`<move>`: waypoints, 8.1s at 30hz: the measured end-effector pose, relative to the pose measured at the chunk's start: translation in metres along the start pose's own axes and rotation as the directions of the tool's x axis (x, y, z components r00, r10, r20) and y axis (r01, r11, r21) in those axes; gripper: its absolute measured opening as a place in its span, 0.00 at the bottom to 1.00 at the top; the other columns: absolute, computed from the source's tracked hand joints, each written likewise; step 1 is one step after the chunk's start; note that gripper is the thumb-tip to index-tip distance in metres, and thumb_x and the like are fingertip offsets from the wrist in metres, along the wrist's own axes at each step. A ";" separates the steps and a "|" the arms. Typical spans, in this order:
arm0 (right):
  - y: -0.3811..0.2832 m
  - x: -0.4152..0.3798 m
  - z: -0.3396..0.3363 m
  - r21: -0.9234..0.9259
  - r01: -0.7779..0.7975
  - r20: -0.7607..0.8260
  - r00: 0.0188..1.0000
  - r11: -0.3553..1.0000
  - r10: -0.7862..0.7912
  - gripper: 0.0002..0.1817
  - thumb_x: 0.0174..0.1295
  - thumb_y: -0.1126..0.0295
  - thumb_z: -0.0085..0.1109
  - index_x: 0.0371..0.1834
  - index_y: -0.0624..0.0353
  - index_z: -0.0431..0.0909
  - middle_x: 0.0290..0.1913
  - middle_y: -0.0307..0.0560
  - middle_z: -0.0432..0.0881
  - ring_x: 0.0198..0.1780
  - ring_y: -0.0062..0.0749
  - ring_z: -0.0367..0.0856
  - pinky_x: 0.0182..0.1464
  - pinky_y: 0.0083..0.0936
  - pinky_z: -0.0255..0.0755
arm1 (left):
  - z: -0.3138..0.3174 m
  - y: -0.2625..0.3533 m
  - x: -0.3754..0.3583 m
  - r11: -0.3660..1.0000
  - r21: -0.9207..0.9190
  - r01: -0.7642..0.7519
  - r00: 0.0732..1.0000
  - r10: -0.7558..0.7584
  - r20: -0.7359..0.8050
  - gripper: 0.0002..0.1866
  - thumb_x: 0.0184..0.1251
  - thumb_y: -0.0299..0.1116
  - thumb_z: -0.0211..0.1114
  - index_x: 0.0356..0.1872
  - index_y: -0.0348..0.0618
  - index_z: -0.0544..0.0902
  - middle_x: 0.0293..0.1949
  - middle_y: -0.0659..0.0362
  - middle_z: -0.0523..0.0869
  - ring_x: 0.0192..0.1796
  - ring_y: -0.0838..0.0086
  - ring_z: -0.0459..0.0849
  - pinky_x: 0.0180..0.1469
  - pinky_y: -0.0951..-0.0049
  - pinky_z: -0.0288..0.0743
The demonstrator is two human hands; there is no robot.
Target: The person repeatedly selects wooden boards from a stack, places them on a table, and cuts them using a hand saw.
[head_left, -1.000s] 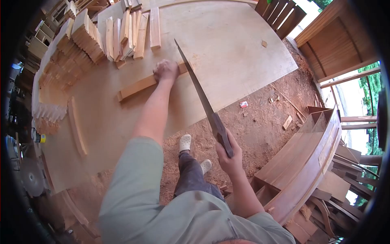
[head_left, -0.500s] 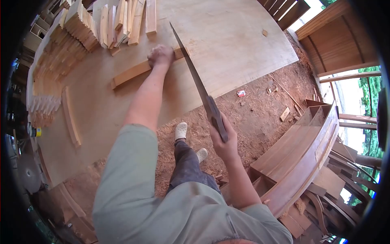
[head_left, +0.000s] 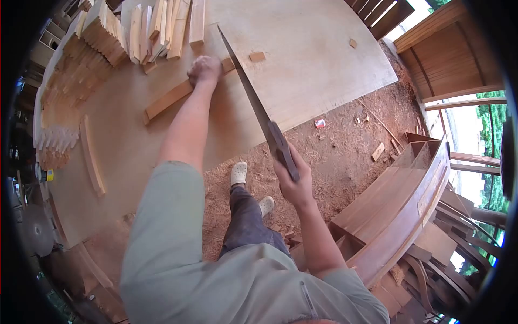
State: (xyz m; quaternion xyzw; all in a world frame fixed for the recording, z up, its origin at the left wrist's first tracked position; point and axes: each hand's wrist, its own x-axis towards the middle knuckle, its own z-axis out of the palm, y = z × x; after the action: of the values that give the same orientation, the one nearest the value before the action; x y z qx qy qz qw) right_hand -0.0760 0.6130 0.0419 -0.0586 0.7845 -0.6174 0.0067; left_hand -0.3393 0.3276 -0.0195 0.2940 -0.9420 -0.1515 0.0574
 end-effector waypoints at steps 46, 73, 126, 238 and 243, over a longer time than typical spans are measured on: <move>-0.250 0.120 -0.203 0.395 0.665 -0.301 0.746 0.634 -0.595 0.24 0.75 0.61 0.47 0.66 0.67 0.71 0.66 0.58 0.76 0.60 0.37 0.78 0.54 0.24 0.72 | -0.593 -0.099 -0.210 -0.058 0.199 -0.978 -0.207 0.351 -0.913 0.30 0.80 0.56 0.41 0.65 0.39 0.67 0.66 0.56 0.71 0.69 0.59 0.63 0.72 0.51 0.51; -0.310 0.104 -0.209 0.204 0.891 -0.379 0.453 0.404 -0.807 0.24 0.74 0.56 0.49 0.67 0.58 0.72 0.68 0.54 0.74 0.65 0.40 0.73 0.62 0.35 0.64 | -0.563 -0.082 -0.248 0.031 0.213 -0.977 -0.194 0.303 -0.933 0.22 0.78 0.52 0.44 0.52 0.40 0.71 0.55 0.57 0.75 0.58 0.62 0.69 0.63 0.56 0.60; -0.439 0.074 -0.064 -0.383 0.922 -0.269 -0.176 -0.063 -0.947 0.25 0.73 0.47 0.51 0.70 0.40 0.73 0.71 0.47 0.71 0.74 0.46 0.64 0.78 0.56 0.48 | -0.506 -0.166 -0.074 0.035 0.014 -0.999 -0.010 0.114 -0.993 0.18 0.75 0.42 0.51 0.26 0.43 0.77 0.32 0.58 0.82 0.36 0.69 0.81 0.46 0.65 0.77; -0.018 -0.060 -0.001 0.024 -0.116 -0.151 0.981 0.993 0.119 0.32 0.65 0.75 0.61 0.73 0.66 0.64 0.45 0.50 0.85 0.41 0.20 0.82 0.45 0.19 0.76 | -0.015 0.035 -0.078 0.977 -0.129 -0.171 0.965 0.193 0.177 0.38 0.53 0.75 0.62 0.37 0.45 0.90 0.43 0.50 0.90 0.51 0.57 0.88 0.54 0.57 0.79; -0.022 -0.118 -0.022 0.055 -0.222 -0.133 0.965 0.973 0.228 0.31 0.65 0.74 0.62 0.72 0.66 0.65 0.45 0.50 0.86 0.42 0.20 0.82 0.46 0.19 0.76 | -0.018 0.039 -0.085 0.984 -0.131 -0.120 0.976 0.141 0.168 0.32 0.65 0.66 0.57 0.42 0.45 0.90 0.47 0.47 0.89 0.55 0.54 0.86 0.62 0.57 0.74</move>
State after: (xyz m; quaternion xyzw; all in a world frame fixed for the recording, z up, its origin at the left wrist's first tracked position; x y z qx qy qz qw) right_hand 0.0410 0.6407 0.0608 0.0739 0.7723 -0.6305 0.0233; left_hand -0.2872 0.4021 0.0081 0.2128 -0.9498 -0.2294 0.0012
